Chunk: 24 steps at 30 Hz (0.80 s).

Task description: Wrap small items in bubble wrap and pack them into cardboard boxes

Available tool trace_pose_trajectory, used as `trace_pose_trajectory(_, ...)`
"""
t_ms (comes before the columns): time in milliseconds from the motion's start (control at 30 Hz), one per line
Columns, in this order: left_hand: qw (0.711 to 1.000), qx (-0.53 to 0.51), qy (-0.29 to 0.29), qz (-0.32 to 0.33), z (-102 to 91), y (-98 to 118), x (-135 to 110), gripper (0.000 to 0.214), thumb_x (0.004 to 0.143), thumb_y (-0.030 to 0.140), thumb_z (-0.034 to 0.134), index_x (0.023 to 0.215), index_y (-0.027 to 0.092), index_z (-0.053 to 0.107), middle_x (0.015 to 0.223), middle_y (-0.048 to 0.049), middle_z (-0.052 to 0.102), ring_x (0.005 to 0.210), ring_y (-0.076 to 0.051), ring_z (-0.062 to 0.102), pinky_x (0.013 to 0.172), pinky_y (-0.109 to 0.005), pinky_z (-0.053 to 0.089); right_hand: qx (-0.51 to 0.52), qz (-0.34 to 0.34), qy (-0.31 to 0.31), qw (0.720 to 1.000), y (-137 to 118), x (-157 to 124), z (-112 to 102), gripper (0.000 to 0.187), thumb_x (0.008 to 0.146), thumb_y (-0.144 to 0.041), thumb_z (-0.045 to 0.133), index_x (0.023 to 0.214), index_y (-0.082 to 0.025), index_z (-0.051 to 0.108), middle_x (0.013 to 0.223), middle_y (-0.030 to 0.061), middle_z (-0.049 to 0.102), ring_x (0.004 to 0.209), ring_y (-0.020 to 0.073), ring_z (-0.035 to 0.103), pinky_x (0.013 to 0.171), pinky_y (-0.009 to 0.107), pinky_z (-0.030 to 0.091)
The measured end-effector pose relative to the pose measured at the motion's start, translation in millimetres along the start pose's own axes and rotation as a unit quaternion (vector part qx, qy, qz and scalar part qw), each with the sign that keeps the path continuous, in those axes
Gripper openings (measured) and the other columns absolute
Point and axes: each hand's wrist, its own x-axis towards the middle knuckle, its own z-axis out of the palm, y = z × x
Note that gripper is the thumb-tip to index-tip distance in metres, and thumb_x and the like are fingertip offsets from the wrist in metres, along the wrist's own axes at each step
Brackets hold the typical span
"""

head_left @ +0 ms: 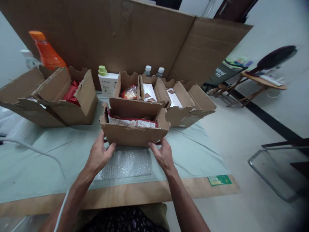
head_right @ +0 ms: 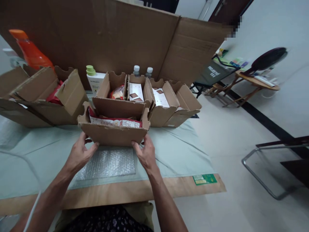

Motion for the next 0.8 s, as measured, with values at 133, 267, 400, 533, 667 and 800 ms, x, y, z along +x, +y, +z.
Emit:
trace_pose_trajectory(133,0.999,0.006,0.013,-0.036,1.6,-2.8,-6.3,0.05,0.086,0.038,0.059,0.132,0.018,0.052,0.12,-0.0116,0.066,0.092,-0.023,0.068,0.075,-0.037,0.06,0.008,-0.009,-0.013,1.0,-0.8,10.8,6.6,0.038,0.084,-0.041,0.064,0.115,-0.019,0.065,0.113,0.012,0.072,0.099,0.0277,0.066,0.081,0.039,0.056)
trace_pose_trajectory(267,0.999,0.0,0.03,-0.025,7.9,-2.7,-1.7,0.052,0.084,0.037,0.06,0.131,0.018,0.052,0.121,-0.0121,0.066,0.1,-0.025,0.067,0.084,-0.041,0.06,0.016,-0.01,-0.008,1.0,-0.4,18.0,8.4,0.036,0.084,-0.039,0.062,0.113,-0.018,0.065,0.113,0.0115,0.072,0.099,0.0271,0.065,0.079,0.038,0.055)
trace_pose_trajectory(400,0.999,0.003,0.028,-0.018,12.6,-3.1,7.3,0.056,0.083,0.034,0.06,0.135,0.017,0.051,0.125,-0.0135,0.065,0.107,-0.027,0.066,0.089,-0.044,0.059,0.01,-0.01,-0.013,1.0,0.4,23.4,10.4,0.035,0.084,-0.037,0.062,0.113,-0.017,0.065,0.113,0.0118,0.072,0.099,0.0267,0.066,0.078,0.037,0.055)
trace_pose_trajectory(533,1.0,0.027,0.013,0.009,-7.8,-8.5,-9.7,0.072,0.085,0.035,0.062,0.151,0.015,0.04,0.139,-0.0178,0.061,0.121,-0.031,0.063,0.096,-0.048,0.057,-0.002,-0.03,0.018,0.999,6.1,4.4,-3.6,0.043,0.088,-0.038,0.063,0.126,-0.017,0.061,0.123,0.0144,0.071,0.103,0.0266,0.069,0.083,0.04,0.057)
trace_pose_trajectory(667,0.991,0.117,0.019,0.066,-33.3,-13.5,-52.1,0.053,0.094,0.03,0.059,0.145,0.018,0.052,0.136,-0.0155,0.064,0.124,-0.031,0.061,0.102,-0.05,0.053,-0.064,-0.075,0.067,0.993,-0.2,-36.5,-6.0,0.033,0.098,-0.031,0.058,0.129,-0.02,0.063,0.12,0.0126,0.074,0.103,0.025,0.07,0.089,0.043,0.057)
trace_pose_trajectory(800,0.97,0.177,-0.051,0.158,-27.4,-21.9,-80.1,0.03,0.097,0.021,0.053,0.123,0.02,0.068,0.12,-0.0115,0.072,0.113,-0.029,0.063,0.099,-0.049,0.052,-0.124,-0.215,-0.112,0.962,-23.3,-64.6,40.8,0.029,0.099,-0.02,0.054,0.126,-0.02,0.067,0.126,0.012,0.073,0.114,0.0264,0.067,0.095,0.044,0.054)
